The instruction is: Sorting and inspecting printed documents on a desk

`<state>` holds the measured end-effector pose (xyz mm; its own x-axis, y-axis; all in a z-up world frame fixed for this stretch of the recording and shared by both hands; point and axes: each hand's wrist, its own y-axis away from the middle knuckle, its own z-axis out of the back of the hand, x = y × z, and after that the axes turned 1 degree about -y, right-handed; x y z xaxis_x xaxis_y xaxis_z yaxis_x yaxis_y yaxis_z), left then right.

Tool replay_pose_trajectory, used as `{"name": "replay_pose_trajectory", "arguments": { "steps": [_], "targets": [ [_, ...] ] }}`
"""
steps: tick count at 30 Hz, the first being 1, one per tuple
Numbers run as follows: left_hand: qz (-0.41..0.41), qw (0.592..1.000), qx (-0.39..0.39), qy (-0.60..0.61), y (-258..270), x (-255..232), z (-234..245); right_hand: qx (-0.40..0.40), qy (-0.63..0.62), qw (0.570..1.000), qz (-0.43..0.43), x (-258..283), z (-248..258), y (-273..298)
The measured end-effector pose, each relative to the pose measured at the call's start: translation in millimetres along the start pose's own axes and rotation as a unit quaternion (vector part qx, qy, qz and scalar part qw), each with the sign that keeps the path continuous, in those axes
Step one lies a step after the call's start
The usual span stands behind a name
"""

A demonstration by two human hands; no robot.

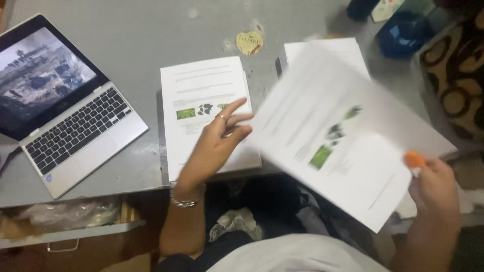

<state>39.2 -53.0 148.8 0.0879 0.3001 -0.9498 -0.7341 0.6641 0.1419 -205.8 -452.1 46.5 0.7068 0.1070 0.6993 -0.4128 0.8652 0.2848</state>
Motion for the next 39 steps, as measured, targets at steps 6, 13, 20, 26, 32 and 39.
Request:
{"name": "replay_pose_trajectory", "arguments": {
  "steps": [6, 13, 20, 26, 32, 39],
  "targets": [
    [-0.220, 0.930, -0.170, 0.242, -40.8, 23.9, -122.7, -0.071, -0.387, 0.919, -0.027, -47.2, -23.6, -33.3],
    [-0.240, 0.951, -0.177, 0.081, -81.0, 104.7, -197.6, -0.097, -0.455, 0.882, 0.075, -33.1, -113.4, -94.9],
    [-0.225, 0.968, -0.085, 0.072, -85.9, 117.7, -188.8, -0.122, -0.370, 0.920, 0.045, 14.9, -135.5, -67.6],
    [-0.213, 0.972, -0.075, 0.067, -83.6, 114.8, -186.5, -0.142, -0.340, 0.929, 0.045, -8.7, -145.8, -86.8],
    [-0.242, 0.962, -0.098, 0.081, -86.1, 121.1, -191.4, -0.128, -0.311, 0.940, 0.049, -2.1, -141.3, -74.1],
    [-0.234, 0.965, -0.088, 0.085, -86.8, 119.9, -190.8, -0.114, -0.318, 0.938, 0.072, -9.4, -145.2, -76.7]
  ]
}}
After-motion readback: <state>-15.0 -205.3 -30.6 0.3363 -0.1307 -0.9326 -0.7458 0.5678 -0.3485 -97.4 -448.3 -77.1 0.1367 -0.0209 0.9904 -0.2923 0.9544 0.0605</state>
